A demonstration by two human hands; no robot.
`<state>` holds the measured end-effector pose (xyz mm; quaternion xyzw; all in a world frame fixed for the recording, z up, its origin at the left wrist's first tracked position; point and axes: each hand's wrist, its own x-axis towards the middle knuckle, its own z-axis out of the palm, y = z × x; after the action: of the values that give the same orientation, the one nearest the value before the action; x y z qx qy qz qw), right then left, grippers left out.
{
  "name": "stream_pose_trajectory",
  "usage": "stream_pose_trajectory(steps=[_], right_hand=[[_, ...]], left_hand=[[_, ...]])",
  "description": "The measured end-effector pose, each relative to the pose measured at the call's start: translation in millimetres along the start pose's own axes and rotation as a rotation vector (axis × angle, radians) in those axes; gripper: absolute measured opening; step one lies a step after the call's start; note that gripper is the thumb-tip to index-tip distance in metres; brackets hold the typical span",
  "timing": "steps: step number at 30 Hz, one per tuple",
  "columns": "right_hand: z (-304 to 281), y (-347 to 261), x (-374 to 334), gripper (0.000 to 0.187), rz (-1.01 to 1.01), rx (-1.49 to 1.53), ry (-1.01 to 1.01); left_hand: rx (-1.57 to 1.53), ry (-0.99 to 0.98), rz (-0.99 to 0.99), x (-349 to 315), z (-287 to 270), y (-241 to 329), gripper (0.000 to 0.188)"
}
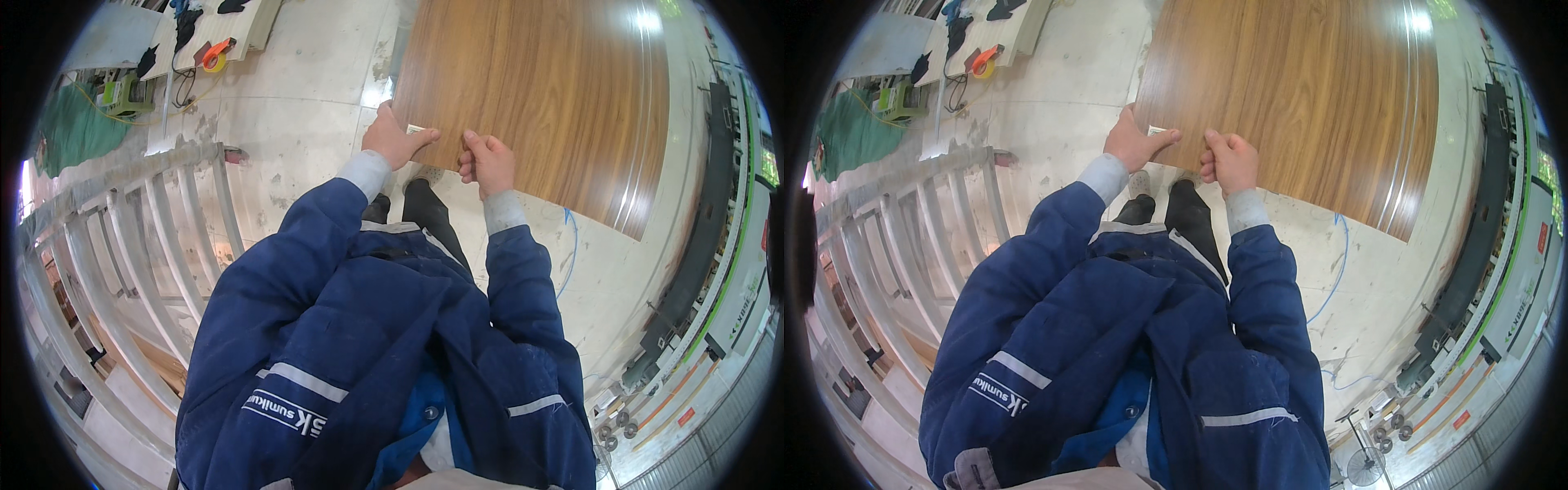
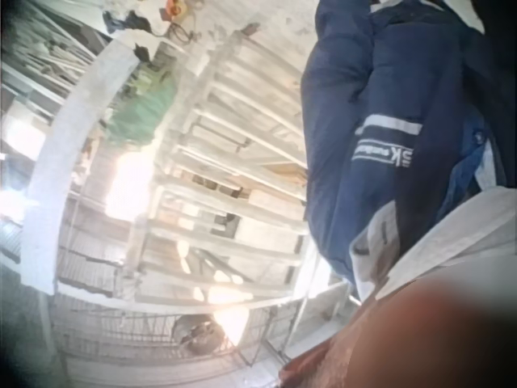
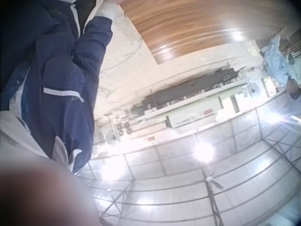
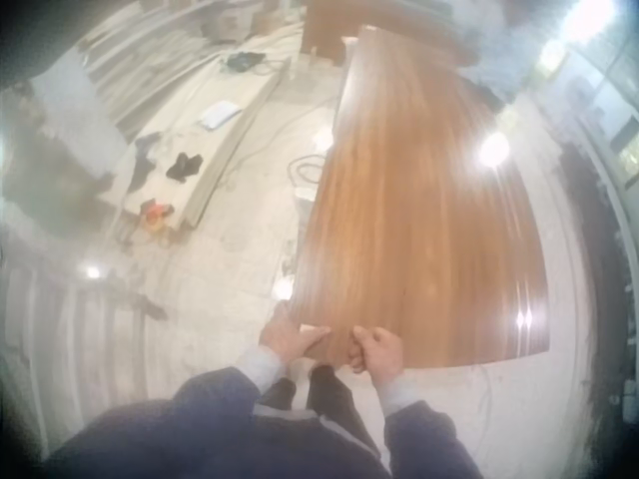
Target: The person walks through a workshop, retrieves a small label, and applies it to a large curved wooden panel. They then carry the panel with a coworker across the room.
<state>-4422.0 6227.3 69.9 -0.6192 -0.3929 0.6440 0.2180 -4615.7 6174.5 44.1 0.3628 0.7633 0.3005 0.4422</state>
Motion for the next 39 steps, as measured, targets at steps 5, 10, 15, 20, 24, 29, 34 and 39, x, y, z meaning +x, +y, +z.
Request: stream_pose_trajectory(steps=[5,10,15,20,24,29,34,39], right_hand=[[-1,0,3,0.031,-0.041,-0.014,0.001],[-1,-1,5,0.032,-0.024,-0.019,0.007],[-1,-4,8,0.032,-0.008,-0.038,0.003],[-2,-7,10,0.031,-0.003,-0.037,-0.005],[-1,-9,12,0.030,-0.011,-0.045,0.003],[-7,-15,22,0.028,0.007,-0.053,-0.023],[-38,-20,32,0.030,-0.027,-0.029,0.055],[-54,-19,35,0.030,0.013,0.139,-0.041]], left_hand=[[-0.098,-0.134,0.130,15,-5,-16,0.098],[-0.274,-0.313,0.059,28,-19,-30,0.085],[-0.750,-0.404,-0.059,25,-31,-37,0.079],[-0.211,-0.246,0.019,28,-25,-12,0.085],[0.155,-0.144,-0.042,26,-29,16,0.098],[0.401,-0.129,-0.047,33,-23,36,0.100],[0.360,-0.228,0.037,57,9,43,0.097],[0.080,-0.433,0.108,69,12,39,0.094]])
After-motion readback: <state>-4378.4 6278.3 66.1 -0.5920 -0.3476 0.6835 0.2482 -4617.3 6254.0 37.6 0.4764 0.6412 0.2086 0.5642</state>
